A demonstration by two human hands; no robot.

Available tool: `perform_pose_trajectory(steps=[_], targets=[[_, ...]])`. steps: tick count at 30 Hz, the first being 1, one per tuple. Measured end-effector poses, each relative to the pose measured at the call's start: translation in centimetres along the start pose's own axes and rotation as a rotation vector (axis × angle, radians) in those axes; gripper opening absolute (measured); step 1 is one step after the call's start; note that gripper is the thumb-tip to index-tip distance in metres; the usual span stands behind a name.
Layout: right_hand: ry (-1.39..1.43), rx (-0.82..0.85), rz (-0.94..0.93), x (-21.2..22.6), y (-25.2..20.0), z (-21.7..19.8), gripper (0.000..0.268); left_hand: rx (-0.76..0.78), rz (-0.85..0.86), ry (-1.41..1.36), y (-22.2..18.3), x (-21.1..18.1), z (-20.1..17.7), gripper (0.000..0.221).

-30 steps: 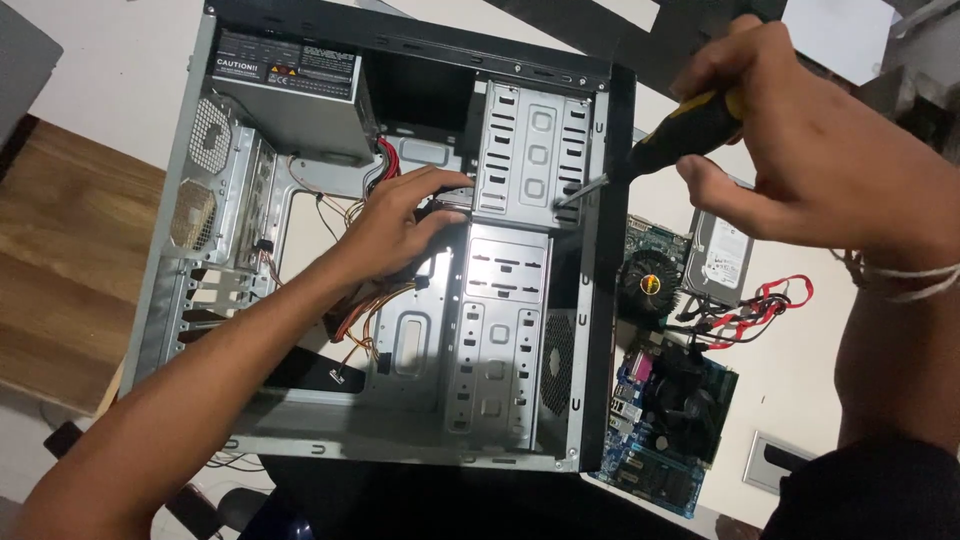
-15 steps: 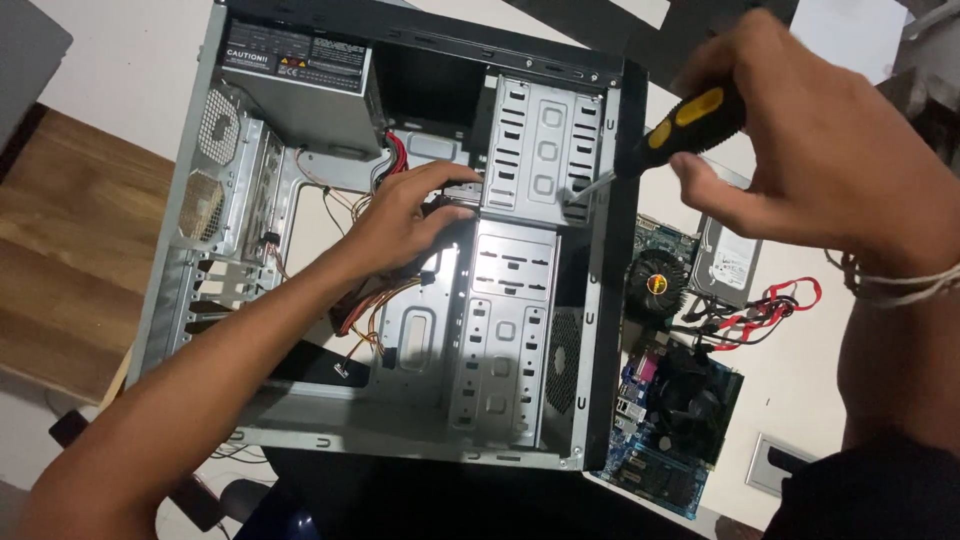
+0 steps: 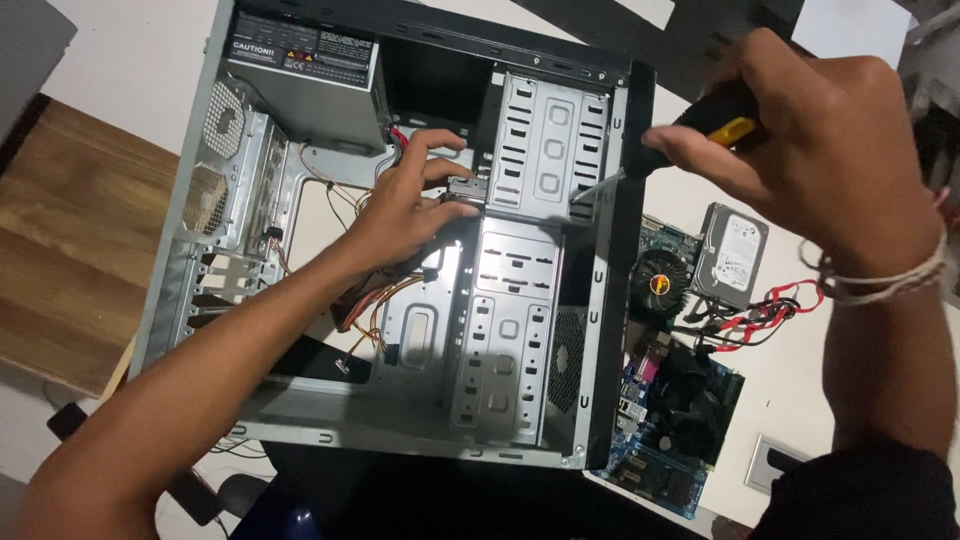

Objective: Installing a hard drive into a computer case and securing it with screws using a screwdriver.

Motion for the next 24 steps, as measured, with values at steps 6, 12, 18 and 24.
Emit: perform_pose_trajectory(steps=[6,12,18,24], targets=[[0.477,0.077,-0.054,3.5,1.8,-3.7,0.043,-0.005,-0.021,0.017,0.1,-0.1,-0.1,0.062],[0.576,0.22,-0.045,1.4,2.0,-2.1,0.047,0.016,-0.04,0.007,0.1,-0.4,-0.1,0.061],[0.468,0.172,-0.084,2.5,2.0,-2.7,0.039,0.018,-0.051,0.008,0.2,-0.3,0.0,0.059],[0.34,0.062,-0.004,2.6,1.8,-2.1,0.05,0.023,-0.034,0.007,0.1,-0.9,-0.1,0.056]])
Point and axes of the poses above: each hand's wrist, its own y-axis towards the middle knuckle, its own z-axis out of the palm, x = y × z, the point moved 7 cm from there along y, towards the middle knuckle, and after that the axes turned 9 degrees about y, right-handed, at the moved point
